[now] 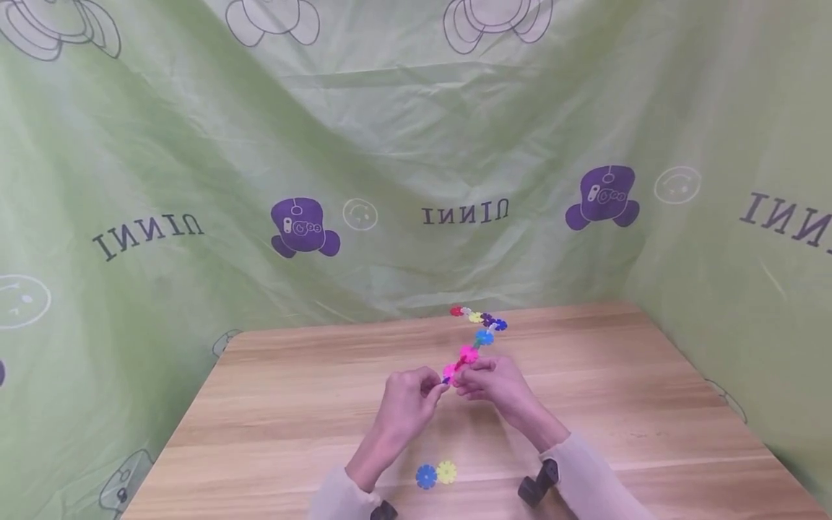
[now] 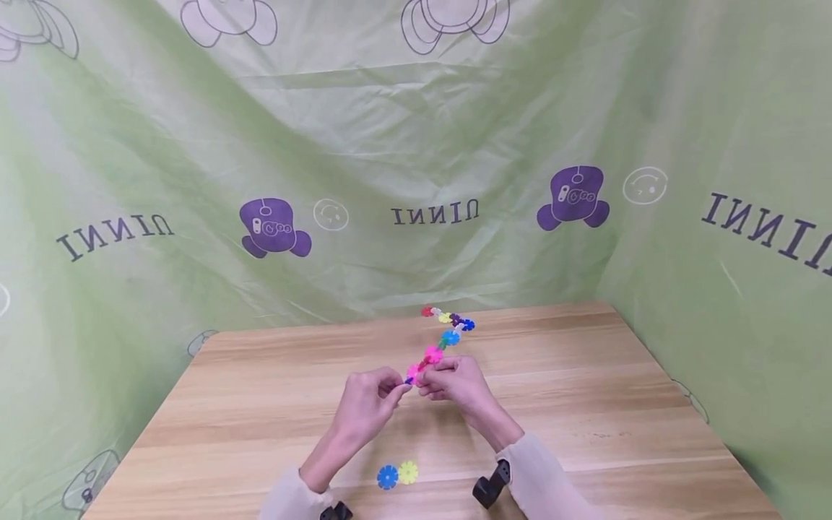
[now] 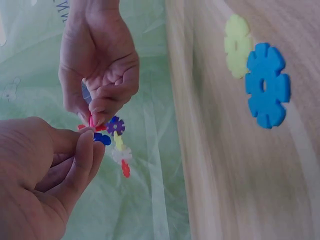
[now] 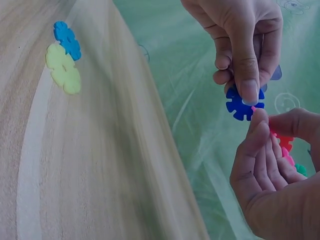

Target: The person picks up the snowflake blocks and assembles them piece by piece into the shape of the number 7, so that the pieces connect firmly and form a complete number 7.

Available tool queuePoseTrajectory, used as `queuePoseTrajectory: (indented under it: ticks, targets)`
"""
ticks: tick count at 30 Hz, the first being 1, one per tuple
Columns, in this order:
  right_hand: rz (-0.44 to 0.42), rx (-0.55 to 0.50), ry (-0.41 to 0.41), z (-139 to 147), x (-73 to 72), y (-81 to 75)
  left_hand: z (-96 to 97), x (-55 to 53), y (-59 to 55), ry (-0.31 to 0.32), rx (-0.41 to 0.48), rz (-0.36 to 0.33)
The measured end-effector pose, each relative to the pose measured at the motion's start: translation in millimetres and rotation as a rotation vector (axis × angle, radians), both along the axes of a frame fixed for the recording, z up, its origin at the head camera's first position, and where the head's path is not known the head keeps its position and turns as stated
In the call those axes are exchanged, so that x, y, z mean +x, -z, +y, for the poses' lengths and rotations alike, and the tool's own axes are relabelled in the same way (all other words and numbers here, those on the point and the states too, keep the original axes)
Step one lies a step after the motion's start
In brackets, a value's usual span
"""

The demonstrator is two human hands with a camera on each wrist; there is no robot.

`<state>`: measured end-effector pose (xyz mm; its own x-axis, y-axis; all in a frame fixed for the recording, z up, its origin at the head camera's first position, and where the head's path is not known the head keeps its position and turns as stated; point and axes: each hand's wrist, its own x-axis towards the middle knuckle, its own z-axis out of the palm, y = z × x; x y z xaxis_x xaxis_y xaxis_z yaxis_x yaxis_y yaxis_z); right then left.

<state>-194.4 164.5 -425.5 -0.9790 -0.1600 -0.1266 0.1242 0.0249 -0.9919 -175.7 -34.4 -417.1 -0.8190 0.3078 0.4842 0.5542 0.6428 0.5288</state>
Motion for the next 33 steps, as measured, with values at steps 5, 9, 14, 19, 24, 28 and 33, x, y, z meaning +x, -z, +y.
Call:
queuePoseTrajectory:
  ticks: [5, 9, 14, 19, 24, 28, 33]
  targets:
    - [-0.042, -0.017, 0.022, -5, 1.4, -2.2, 0.4, 2.1, 3.0, -0.01, 0.036, 0.015]
    - [-0.055, -0.023, 0.04, -8, 2.4, -4.4, 1.2, 1.8, 6.5, -0.02, 0.05, 0.054]
    - [-0.062, -0.011, 0.07, -9, 2.3, -5.8, 4.0, 0.6, 8.9, -0.009, 0.06, 0.077]
    - [-0.056, 0.0, 0.088, -6, 0.6, -6.8, 8.0, -1.3, 7.8, 0.007, 0.07, 0.073]
    - [-0.061, 0.004, 0.116, -3, 0.5, -9.0, 12.7, -3.7, 9.4, 0.012, 0.093, 0.088]
    - [-0.05, 0.009, 0.116, -3, 2.0, -10.7, 13.2, -4.5, 11.0, 0.038, 0.082, 0.159]
    - [-0.043, -0.008, 0.103, -2, 1.5, -10.4, 12.3, -5.3, 9.6, 0.03, 0.103, 0.086]
